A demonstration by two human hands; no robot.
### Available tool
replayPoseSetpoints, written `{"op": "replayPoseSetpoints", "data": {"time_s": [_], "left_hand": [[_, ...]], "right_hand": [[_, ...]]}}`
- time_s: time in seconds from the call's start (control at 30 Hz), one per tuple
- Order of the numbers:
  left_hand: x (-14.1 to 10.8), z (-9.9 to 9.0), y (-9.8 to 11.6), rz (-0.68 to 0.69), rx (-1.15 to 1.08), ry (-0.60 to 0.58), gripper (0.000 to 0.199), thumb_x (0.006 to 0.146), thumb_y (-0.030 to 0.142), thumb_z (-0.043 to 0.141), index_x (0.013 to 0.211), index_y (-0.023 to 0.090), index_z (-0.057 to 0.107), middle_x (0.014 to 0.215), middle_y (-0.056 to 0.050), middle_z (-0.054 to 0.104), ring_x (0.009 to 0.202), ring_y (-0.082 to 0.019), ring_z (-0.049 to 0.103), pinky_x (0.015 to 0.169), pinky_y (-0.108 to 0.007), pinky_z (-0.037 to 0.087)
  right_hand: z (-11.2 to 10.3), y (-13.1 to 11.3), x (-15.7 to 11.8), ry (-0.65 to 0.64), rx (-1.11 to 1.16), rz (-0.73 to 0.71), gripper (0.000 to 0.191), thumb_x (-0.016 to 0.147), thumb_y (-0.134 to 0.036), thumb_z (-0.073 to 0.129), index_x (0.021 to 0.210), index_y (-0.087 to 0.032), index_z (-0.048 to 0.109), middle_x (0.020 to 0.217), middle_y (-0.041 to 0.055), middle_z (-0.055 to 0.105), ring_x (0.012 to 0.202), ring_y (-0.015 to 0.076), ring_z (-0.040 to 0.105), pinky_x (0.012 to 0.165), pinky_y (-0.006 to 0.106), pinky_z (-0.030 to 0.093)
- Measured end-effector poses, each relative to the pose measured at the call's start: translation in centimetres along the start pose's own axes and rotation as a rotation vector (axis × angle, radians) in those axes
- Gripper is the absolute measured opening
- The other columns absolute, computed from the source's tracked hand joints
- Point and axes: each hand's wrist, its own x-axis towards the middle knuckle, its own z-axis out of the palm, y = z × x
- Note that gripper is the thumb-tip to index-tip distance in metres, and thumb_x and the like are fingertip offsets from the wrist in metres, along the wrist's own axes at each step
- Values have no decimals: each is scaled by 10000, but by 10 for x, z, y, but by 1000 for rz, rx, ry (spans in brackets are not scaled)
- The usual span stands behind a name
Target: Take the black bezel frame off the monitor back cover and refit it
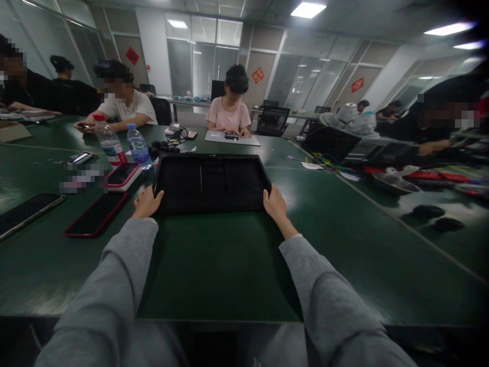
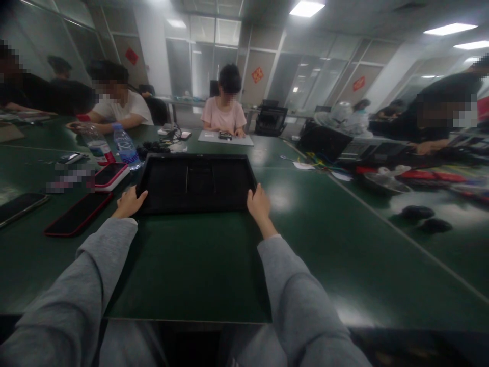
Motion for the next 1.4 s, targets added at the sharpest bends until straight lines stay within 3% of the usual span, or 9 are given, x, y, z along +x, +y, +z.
{"op": "replayPoseSetpoints", "data": {"time_s": [0.37, 0.6, 0.8, 0.9, 1.03, 1.17, 1.4], "left_hand": [[1, 2, -4, -14, -53, 51, 604, 939, 531, 419, 1408, 171, 547, 1351, -231, 623, 1324, -392, 529, 1099, -608, 352], [5, 3, -12, -7, -132, 67, 578, 960, 492, 397, 1394, 162, 586, 1340, -192, 647, 1264, -337, 588, 1101, -508, 403], [0, -1, -10, 10, -207, 192, 523, 950, 414, 415, 1320, 113, 629, 1378, -197, 603, 1315, -290, 543, 1146, -418, 387], [-1, -2, -10, -35, -248, 248, 505, 940, 389, 441, 1335, 114, 595, 1378, -201, 582, 1338, -290, 516, 1160, -424, 374], [3, -3, -16, -136, -268, 401, 550, 913, 350, 505, 1390, 74, 502, 1398, -228, 535, 1367, -315, 467, 1181, -470, 333], [7, -3, -19, -210, -281, 455, 489, 900, 286, 523, 1337, 66, 509, 1384, -238, 532, 1366, -341, 451, 1174, -526, 324], [1, -7, -13, -247, -286, 466, 480, 891, 298, 557, 1327, 102, 508, 1439, -246, 471, 1398, -380, 397, 1123, -584, 368]], "right_hand": [[3, 7, 4, -12, 73, 35, 664, 934, -507, 397, 1472, -122, 453, 1450, 221, 543, 1311, 351, 552, 1097, 534, 436], [5, 13, 7, 3, 159, 53, 589, 890, -346, 448, 1434, -128, 504, 1443, 195, 560, 1320, 323, 550, 1138, 545, 412], [5, 26, 16, -8, 390, -5, 582, 788, -209, 439, 1353, -127, 555, 1324, 150, 643, 1277, 248, 573, 1140, 533, 424], [4, 23, 3, -19, 402, -3, 609, 782, -194, 438, 1381, -127, 521, 1352, 155, 621, 1295, 243, 561, 1157, 531, 406], [7, 14, -40, -45, 413, -29, 642, 807, -243, 480, 1436, -115, 455, 1431, 188, 542, 1358, 258, 510, 1183, 500, 384], [13, 5, -64, -81, 599, -11, 727, 803, -337, 579, 1489, -184, 393, 1397, 154, 568, 1279, 270, 568, 1135, 514, 437], [24, -15, -10, -35, 770, 167, 664, 720, -340, 667, 1362, -223, 545, 1252, 104, 664, 1178, 277, 628, 1051, 502, 521]]}}
